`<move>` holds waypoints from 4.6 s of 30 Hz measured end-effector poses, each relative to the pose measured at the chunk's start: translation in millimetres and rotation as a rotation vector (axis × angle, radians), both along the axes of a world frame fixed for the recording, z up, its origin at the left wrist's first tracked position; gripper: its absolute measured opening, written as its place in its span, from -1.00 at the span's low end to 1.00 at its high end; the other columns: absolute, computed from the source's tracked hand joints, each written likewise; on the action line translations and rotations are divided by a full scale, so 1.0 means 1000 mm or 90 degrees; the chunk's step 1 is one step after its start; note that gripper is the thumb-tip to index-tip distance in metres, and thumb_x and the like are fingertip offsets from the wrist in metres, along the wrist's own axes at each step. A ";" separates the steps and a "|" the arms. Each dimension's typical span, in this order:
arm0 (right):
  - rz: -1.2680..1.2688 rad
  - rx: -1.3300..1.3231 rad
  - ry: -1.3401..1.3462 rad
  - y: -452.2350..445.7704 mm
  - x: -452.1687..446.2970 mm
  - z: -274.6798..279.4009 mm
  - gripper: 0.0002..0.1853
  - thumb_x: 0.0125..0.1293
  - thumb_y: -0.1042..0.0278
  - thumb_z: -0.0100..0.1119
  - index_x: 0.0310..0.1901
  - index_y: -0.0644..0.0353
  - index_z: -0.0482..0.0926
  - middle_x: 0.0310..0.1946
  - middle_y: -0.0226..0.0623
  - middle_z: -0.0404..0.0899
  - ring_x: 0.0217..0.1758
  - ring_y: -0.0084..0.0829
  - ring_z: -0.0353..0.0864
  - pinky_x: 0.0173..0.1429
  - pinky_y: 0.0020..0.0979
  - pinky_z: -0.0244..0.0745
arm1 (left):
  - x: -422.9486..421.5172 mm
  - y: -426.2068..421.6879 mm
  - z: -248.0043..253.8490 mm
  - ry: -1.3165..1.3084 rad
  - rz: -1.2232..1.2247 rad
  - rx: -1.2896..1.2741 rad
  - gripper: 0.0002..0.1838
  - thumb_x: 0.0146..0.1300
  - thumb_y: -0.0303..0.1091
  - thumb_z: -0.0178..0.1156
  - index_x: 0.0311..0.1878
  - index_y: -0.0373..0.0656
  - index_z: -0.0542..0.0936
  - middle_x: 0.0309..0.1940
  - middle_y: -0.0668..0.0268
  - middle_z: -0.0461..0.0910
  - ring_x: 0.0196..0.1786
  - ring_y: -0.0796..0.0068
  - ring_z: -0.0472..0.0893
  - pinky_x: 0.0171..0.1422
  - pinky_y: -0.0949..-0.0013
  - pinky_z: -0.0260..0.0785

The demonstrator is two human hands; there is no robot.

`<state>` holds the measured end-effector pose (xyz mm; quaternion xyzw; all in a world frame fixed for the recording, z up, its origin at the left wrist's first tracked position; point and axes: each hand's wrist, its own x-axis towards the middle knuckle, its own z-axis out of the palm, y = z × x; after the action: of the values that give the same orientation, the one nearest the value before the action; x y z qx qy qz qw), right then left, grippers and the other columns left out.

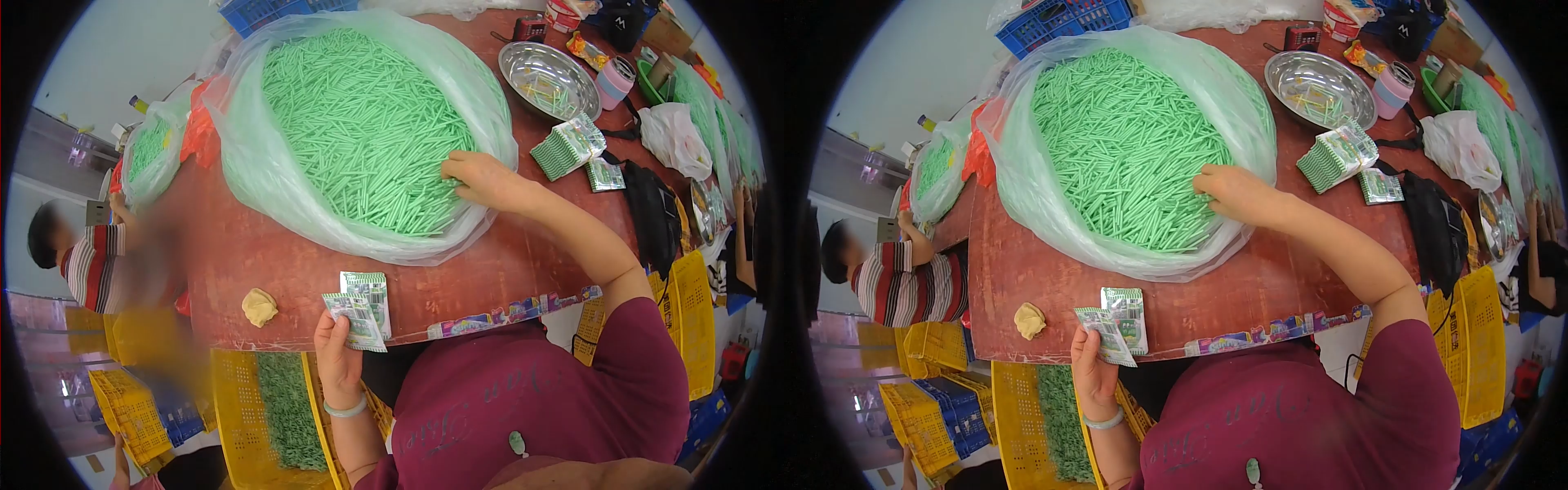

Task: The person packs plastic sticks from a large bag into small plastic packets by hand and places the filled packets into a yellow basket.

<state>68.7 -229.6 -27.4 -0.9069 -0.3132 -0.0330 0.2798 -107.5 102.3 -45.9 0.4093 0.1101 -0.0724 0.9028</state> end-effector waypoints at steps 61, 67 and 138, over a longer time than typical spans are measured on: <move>-0.145 0.193 0.112 -0.013 0.002 0.021 -0.85 0.13 0.41 0.34 -0.25 0.21 0.65 -0.36 -0.21 0.59 -0.37 -0.36 0.53 -0.23 -0.34 0.44 | 0.025 -0.038 0.026 -0.029 -0.016 0.153 -0.90 0.37 -0.48 0.21 -0.09 -0.22 0.57 -0.17 0.37 0.67 -0.16 0.67 0.59 0.01 0.51 0.43; -0.210 0.223 0.142 -0.018 -0.003 0.038 -0.83 0.14 0.41 0.32 -0.22 0.20 0.64 -0.35 -0.18 0.59 -0.36 -0.33 0.54 -0.22 -0.33 0.46 | 0.033 -0.051 0.035 -0.048 -0.060 0.170 -0.90 0.38 -0.47 0.20 -0.08 -0.23 0.57 -0.16 0.36 0.67 -0.16 0.67 0.59 0.01 0.51 0.44; 0.074 0.755 0.569 -0.003 0.005 0.081 -0.84 0.25 0.43 0.36 -0.18 0.21 0.59 -0.35 -0.41 0.58 -0.41 -0.64 0.45 -0.32 -0.57 0.36 | 0.118 -0.101 0.039 -0.342 -0.176 0.448 -0.81 0.42 -0.39 0.17 -0.17 -0.39 0.57 -0.35 0.37 0.46 -0.26 0.56 0.39 -0.12 0.49 0.27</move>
<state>73.3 -232.2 53.7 -0.5125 -0.1464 0.1903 0.8244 10.0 1.4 -6.6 0.7061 -0.1654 -0.0417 0.6873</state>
